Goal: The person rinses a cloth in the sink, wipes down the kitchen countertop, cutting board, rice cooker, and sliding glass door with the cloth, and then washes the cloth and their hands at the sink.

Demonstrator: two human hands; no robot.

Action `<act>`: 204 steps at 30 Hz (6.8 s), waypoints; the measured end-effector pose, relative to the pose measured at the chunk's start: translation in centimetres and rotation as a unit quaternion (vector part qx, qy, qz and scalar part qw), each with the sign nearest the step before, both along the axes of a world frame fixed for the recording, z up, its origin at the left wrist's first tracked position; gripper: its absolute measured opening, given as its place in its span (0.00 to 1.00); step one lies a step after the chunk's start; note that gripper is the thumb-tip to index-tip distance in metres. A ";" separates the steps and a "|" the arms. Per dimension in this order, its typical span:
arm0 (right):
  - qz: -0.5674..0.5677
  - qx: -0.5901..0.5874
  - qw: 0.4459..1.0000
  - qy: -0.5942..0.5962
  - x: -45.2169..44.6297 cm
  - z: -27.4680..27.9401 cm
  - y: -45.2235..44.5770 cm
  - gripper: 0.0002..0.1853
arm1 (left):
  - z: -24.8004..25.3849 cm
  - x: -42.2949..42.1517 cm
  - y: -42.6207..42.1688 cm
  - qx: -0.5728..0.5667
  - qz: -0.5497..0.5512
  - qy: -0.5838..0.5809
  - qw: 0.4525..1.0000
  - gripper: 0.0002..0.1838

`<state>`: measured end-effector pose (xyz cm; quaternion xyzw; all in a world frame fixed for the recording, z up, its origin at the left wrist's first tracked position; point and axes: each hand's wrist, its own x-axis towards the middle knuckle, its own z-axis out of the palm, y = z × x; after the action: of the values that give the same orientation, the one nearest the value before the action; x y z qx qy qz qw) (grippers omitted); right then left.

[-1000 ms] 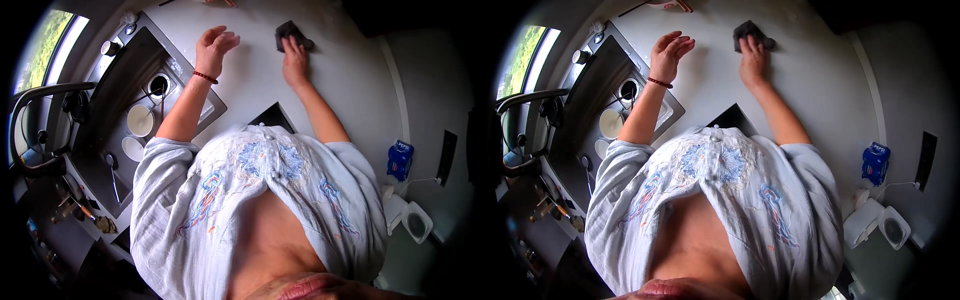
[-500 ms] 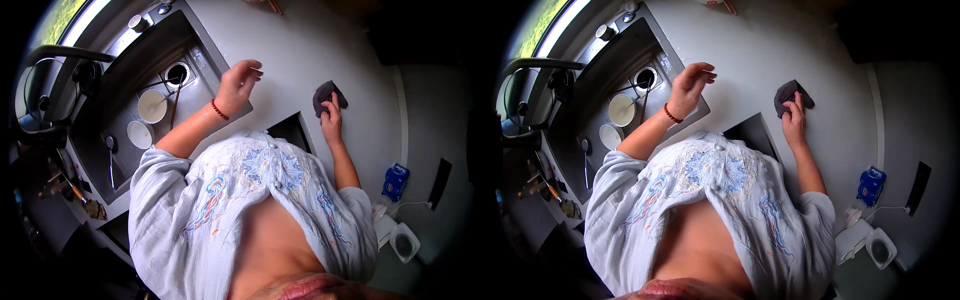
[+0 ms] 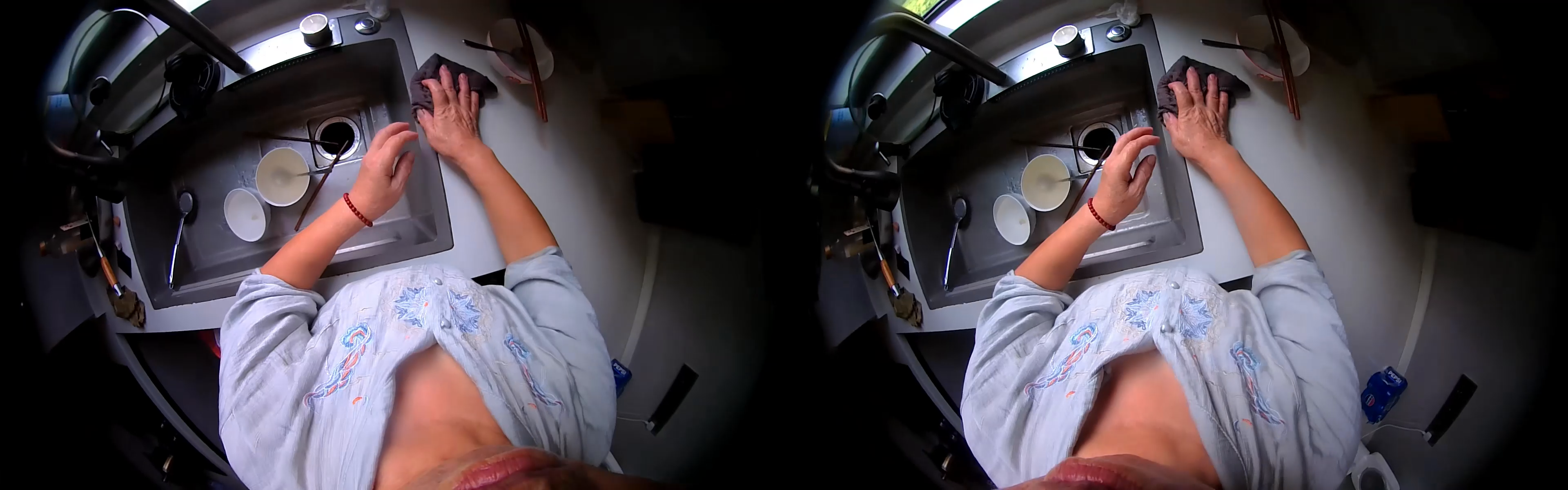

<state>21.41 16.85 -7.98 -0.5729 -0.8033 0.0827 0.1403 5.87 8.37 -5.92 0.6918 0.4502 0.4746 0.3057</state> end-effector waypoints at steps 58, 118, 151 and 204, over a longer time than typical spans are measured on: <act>0.259 -0.621 0.560 0.483 -26.6 7.5 -20.7 0.17 | 3.1 -18.0 -28.8 -0.072 0.550 -0.210 0.805 0.18; -0.032 -0.186 0.747 0.637 -9.1 3.0 6.5 0.10 | -0.6 -7.0 13.2 -0.007 0.138 0.208 0.968 0.11; 0.081 0.152 0.981 0.090 -17.7 2.5 11.1 0.22 | -0.6 -12.2 15.5 0.016 0.309 0.084 0.947 0.19; -0.751 0.181 0.630 -0.079 19.7 0.0 -81.2 0.02 | -1.2 40.5 -55.8 0.262 -0.755 0.131 0.587 0.13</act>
<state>41.08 -64.39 -8.03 -0.9455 -0.1020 -0.2437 0.1903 46.35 -47.46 -7.16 0.8882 -0.3421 0.0751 0.2972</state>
